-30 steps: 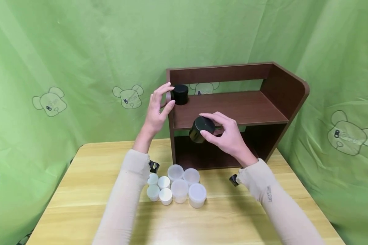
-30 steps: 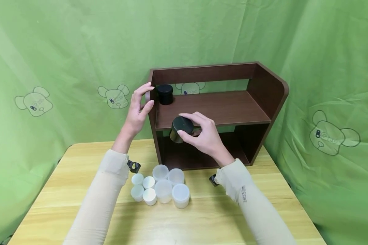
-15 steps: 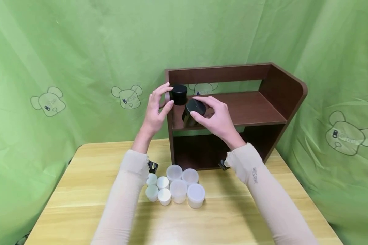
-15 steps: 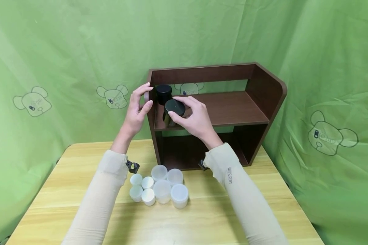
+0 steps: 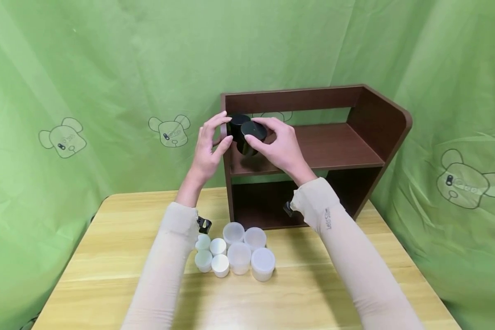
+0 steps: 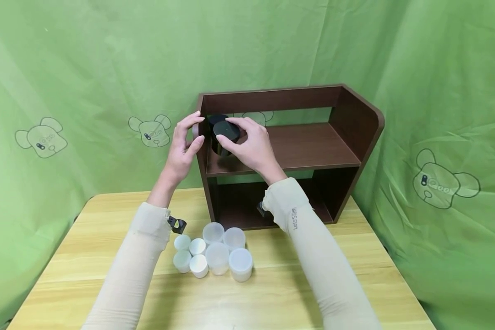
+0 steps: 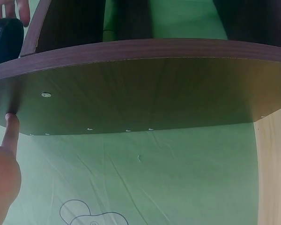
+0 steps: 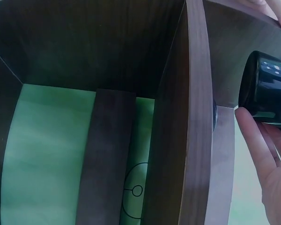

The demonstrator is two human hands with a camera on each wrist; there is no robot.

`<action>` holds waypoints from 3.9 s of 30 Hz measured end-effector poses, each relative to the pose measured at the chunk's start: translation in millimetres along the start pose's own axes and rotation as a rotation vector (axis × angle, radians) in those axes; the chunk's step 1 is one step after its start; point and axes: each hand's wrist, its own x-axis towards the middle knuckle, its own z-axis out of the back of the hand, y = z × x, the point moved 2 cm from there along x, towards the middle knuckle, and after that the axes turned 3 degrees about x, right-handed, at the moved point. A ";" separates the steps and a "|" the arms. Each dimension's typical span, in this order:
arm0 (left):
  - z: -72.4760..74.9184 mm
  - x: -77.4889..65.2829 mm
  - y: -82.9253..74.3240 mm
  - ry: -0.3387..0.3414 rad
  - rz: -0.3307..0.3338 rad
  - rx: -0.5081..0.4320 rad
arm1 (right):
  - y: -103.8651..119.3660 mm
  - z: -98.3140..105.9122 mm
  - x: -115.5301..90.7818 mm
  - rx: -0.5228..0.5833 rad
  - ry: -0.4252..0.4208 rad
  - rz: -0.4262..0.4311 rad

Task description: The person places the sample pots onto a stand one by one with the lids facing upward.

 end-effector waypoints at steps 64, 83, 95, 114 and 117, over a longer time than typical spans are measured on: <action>2.0 0.7 1.0 -0.001 0.050 -0.107 | -37.4 -31.1 21.7 -0.040 -0.019 -0.172; -6.9 3.6 42.0 -0.012 0.030 -0.110 | -39.8 -30.8 24.4 -0.076 0.008 -0.189; -0.5 1.8 2.9 -0.011 0.049 -0.131 | -40.4 -31.3 24.1 -0.089 0.047 -0.194; 2.1 0.8 0.2 -0.028 0.048 -0.116 | -35.7 -32.7 24.3 -0.068 0.047 -0.195; 2.4 1.4 -0.1 -0.027 0.052 -0.112 | -35.7 -32.2 24.9 -0.064 0.046 -0.198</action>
